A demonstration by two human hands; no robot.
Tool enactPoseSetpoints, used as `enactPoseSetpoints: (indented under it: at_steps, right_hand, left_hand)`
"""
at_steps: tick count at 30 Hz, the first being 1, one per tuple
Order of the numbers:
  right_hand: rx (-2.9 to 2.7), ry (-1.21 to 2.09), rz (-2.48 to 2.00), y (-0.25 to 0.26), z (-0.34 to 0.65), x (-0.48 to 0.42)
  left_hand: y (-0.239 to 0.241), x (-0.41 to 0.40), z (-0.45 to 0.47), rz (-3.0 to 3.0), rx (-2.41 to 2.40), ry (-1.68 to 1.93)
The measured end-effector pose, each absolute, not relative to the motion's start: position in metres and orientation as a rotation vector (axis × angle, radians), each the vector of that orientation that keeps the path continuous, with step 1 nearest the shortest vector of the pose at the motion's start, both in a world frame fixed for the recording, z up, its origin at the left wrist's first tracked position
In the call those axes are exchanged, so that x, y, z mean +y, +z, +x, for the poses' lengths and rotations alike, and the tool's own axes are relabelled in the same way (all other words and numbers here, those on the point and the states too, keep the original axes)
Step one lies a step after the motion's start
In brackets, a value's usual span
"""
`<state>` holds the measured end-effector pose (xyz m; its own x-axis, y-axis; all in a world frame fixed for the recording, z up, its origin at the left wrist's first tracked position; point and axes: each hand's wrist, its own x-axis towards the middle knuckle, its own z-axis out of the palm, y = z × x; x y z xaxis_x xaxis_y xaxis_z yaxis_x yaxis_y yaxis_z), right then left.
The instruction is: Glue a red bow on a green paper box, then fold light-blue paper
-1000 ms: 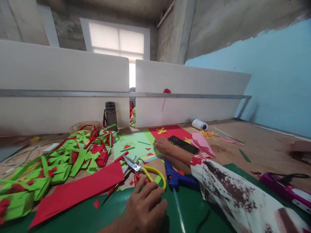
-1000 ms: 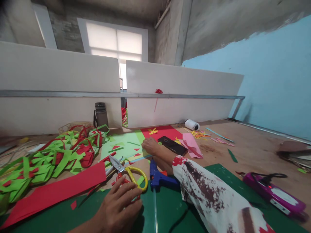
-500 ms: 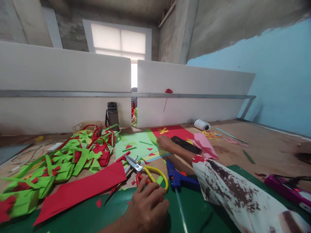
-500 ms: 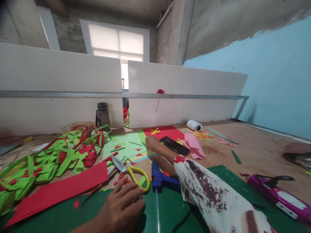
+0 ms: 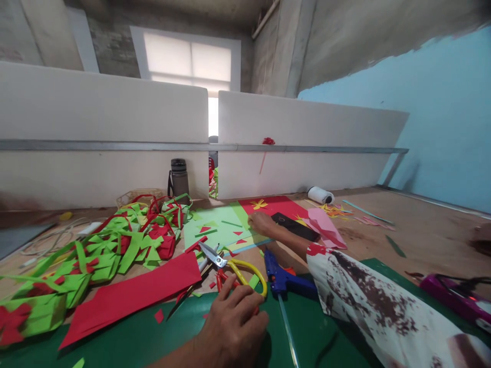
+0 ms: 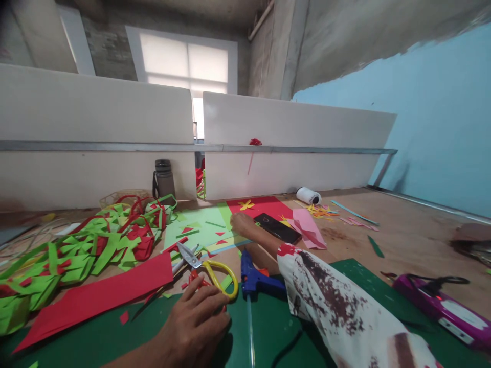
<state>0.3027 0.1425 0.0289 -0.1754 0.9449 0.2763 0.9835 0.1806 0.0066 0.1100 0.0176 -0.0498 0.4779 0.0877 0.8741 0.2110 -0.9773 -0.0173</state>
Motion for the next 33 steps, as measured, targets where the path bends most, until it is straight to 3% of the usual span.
enactPoseSetpoints:
  at_steps: [8, 17, 19, 22, 27, 33]
  right_hand:
    - [-2.784, -0.216, -1.827, 0.021, 0.282, 0.139]
    - [-2.929, -0.384, -1.9, 0.029, 0.3, 0.116]
    - [-2.917, -0.403, -1.955, 0.03, 0.308, 0.112]
    - [-2.852, -0.423, -2.059, 0.032, 0.319, 0.108]
    - [-2.735, -0.444, -2.159, 0.033, 0.342, 0.101]
    - [-2.559, -0.459, -2.207, 0.03, 0.36, 0.098]
  left_hand:
    - [-0.036, 0.011, 0.104, -2.617, -0.242, -1.48]
    - [-0.032, 0.007, 0.102, -2.696, -0.279, -1.451]
    - [-0.02, 0.012, 0.099, -2.784, -0.374, -1.249]
    - [0.01, 0.031, 0.1, -2.864, -0.75, -0.67]
    - [0.046, 0.086, 0.126, -2.809, -1.089, -0.299]
    - [0.039, 0.118, 0.171, -2.796, -1.242, -0.033]
